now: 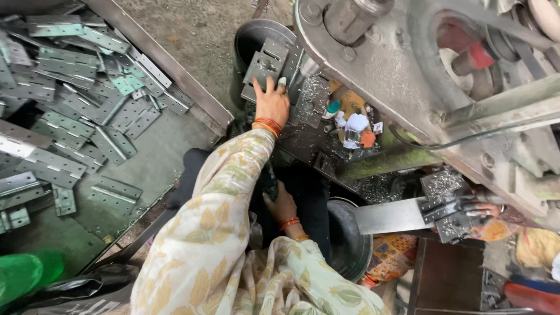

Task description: The person operates a manual press machine to shape metal brackets. They pick up a bracket from a bin, place it into the press, and operate the lever to complete the cycle, repeating this process continuously.

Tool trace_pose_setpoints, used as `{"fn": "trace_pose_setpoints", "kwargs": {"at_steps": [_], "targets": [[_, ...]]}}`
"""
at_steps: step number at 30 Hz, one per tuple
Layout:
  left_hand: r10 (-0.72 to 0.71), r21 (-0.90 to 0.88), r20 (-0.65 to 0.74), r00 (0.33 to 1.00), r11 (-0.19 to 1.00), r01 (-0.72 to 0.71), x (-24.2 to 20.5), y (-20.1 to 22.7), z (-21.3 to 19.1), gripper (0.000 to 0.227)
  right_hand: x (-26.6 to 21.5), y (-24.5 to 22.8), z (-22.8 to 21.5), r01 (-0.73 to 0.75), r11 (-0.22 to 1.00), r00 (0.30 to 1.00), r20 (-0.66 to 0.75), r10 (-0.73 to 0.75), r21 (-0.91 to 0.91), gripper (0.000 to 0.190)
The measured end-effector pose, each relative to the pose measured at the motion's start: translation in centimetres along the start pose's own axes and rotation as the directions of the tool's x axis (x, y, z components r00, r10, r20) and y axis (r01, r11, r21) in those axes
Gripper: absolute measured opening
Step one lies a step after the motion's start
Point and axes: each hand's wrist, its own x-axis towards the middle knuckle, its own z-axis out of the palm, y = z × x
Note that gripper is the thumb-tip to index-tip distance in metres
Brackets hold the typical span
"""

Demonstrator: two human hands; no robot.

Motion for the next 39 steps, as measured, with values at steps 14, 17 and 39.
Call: {"fn": "trace_pose_setpoints", "kwargs": {"at_steps": [14,17,39], "targets": [[-0.042,0.072,0.104,0.994,0.997,0.035,0.3,0.3,-2.4,0.027,0.4,-2.5,-0.8,-0.018,1.0,1.0,-0.022,0.018,-0.011,0.066],[-0.011,0.098,0.004,1.0,0.995,0.01,-0.2,0.6,-2.2,0.027,-0.2,-1.7,0.1,0.039,0.999,0.998,-0.042,-0.039,0.015,0.064],[0.032,0.037,-0.096,0.995,0.999,-0.028,-1.3,-0.9,-1.5,0.021,0.2,2.2,4.6,0.05,0.994,0.999,-0.002,-0.05,0.097,0.075]]}}
